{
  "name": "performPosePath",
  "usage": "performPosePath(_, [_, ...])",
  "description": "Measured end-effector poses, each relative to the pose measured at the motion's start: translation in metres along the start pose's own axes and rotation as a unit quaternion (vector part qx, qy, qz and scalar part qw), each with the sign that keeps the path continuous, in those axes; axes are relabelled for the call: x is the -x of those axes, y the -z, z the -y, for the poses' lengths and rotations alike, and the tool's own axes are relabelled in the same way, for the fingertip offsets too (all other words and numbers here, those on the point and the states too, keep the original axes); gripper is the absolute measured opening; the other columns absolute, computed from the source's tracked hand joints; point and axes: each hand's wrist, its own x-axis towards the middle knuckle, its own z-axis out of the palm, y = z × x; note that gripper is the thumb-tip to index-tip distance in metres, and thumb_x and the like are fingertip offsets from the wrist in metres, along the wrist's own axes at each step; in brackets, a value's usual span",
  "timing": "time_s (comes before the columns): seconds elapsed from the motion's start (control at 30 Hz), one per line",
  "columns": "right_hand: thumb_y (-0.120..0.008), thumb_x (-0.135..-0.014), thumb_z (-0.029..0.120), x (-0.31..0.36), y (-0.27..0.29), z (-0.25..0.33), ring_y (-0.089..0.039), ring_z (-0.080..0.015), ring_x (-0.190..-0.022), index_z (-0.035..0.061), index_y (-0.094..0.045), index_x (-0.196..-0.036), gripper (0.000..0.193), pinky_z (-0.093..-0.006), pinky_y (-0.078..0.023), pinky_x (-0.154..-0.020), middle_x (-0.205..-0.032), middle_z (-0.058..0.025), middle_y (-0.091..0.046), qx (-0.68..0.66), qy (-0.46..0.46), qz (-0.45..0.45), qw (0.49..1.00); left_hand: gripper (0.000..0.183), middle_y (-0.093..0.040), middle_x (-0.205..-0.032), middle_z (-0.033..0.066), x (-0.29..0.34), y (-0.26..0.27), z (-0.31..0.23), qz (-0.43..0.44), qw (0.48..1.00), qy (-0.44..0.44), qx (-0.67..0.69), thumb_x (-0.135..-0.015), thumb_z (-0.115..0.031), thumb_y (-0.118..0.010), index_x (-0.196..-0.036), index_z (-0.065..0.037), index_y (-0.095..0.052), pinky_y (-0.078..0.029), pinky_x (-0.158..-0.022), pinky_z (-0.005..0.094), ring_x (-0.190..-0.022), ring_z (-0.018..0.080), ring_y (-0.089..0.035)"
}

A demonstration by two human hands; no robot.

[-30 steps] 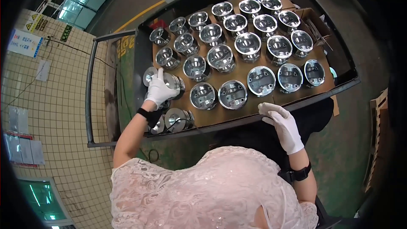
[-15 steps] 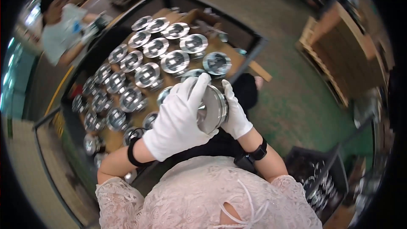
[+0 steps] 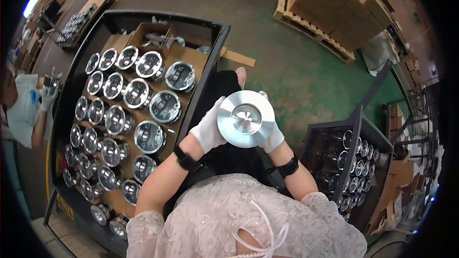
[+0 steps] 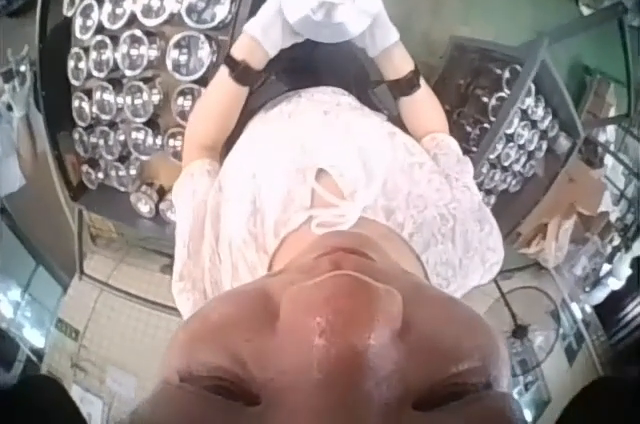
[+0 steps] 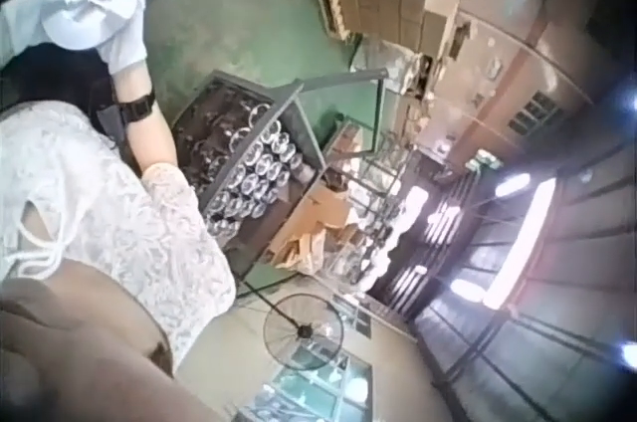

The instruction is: Inspecting metal pistons using a measurement gauge and sorting them into a metal bin on the fabrication floor.

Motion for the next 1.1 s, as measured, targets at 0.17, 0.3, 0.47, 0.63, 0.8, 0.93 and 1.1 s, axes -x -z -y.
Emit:
performPosePath(0.17, [-0.058, -0.104, 0.051, 0.017, -0.021, -0.001, -0.059, -0.0191, -0.124, 0.0121, -0.053, -0.139, 0.053, -0.0375, -0.050, -0.104, -0.131, -0.0066, -0.064, 0.073, -0.012, -0.164, 0.984, 0.040, -0.070, -0.113, 0.0050, -0.018, 0.049, 0.006, 0.067, 0.942, -0.141, -0.299, -0.109, -0.045, -0.049, -0.121, -0.009, -0.063, -0.057, -0.086, 0.0391, -0.098, 0.0186, -0.068])
performPosePath(0.3, [-0.065, -0.095, 0.062, 0.034, -0.038, -0.015, -0.049, -0.0265, -0.139, 0.0128, -0.039, -0.153, 0.080, -0.0461, -0.047, -0.111, -0.151, -0.0109, -0.048, 0.160, 0.022, -0.063, 0.985, 0.050, -0.071, -0.117, 0.0088, -0.011, 0.024, -0.029, -0.052, 0.992, -0.115, 0.009, -0.109, -0.047, -0.047, -0.131, -0.003, -0.061, -0.056, -0.095, 0.0356, -0.104, 0.0211, -0.069])
performPosePath(0.47, [-0.070, -0.093, 0.050, 0.020, -0.064, -0.038, -0.038, -0.0409, -0.148, 0.0090, -0.022, -0.161, 0.093, -0.0582, -0.044, -0.113, -0.160, -0.0182, -0.035, 0.049, -0.092, 0.069, 0.992, 0.066, -0.069, -0.126, 0.0139, 0.028, -0.034, -0.055, -0.072, 0.945, -0.292, -0.125, -0.110, -0.056, -0.036, -0.136, 0.001, -0.057, -0.054, -0.099, 0.0343, -0.111, 0.0222, -0.069])
performPosePath(0.63, [-0.068, -0.097, 0.042, -0.001, -0.047, -0.047, -0.045, -0.0415, -0.142, 0.0053, -0.028, -0.159, 0.082, -0.0500, -0.055, -0.104, -0.157, -0.0191, -0.041, 0.076, -0.022, 0.100, 0.992, 0.068, -0.075, -0.099, 0.0115, 0.042, -0.044, -0.049, -0.239, 0.786, -0.378, -0.427, -0.114, -0.046, -0.024, -0.124, 0.007, -0.065, -0.052, -0.096, 0.0314, -0.099, 0.0204, -0.070])
performPosePath(0.8, [-0.055, -0.105, 0.042, -0.005, -0.025, -0.030, -0.056, -0.0339, -0.134, 0.0049, -0.040, -0.154, 0.063, -0.0453, -0.058, -0.101, -0.150, -0.0163, -0.052, 0.071, 0.014, 0.095, 0.993, 0.057, -0.068, -0.125, 0.0144, 0.037, -0.021, -0.038, -0.116, 0.794, -0.434, -0.410, -0.114, -0.041, -0.032, -0.139, 0.004, -0.056, -0.045, -0.107, 0.0335, -0.117, 0.0220, -0.064])
performPosePath(0.93, [-0.071, -0.098, 0.010, 0.002, -0.028, -0.008, -0.060, -0.0242, -0.127, 0.0083, -0.046, -0.148, 0.057, -0.0443, -0.054, -0.106, -0.144, -0.0085, -0.057, 0.129, 0.124, -0.083, 0.980, 0.050, -0.054, -0.145, 0.0155, 0.049, 0.001, -0.015, -0.083, 0.849, -0.416, -0.315, -0.109, -0.025, -0.051, -0.150, 0.003, -0.043, -0.041, -0.115, 0.0366, -0.129, 0.0245, -0.057])
performPosePath(1.1, [-0.068, -0.087, -0.010, 0.001, -0.043, 0.006, -0.059, -0.0225, -0.131, 0.0097, -0.029, -0.163, 0.087, -0.0348, -0.050, -0.108, -0.158, -0.0090, -0.048, 0.531, 0.247, -0.120, 0.802, 0.036, -0.066, -0.129, 0.0128, 0.049, -0.008, -0.006, -0.145, 0.648, -0.459, -0.590, -0.094, -0.002, -0.064, -0.130, 0.001, -0.060, -0.051, -0.102, 0.0273, -0.120, 0.0220, -0.064])
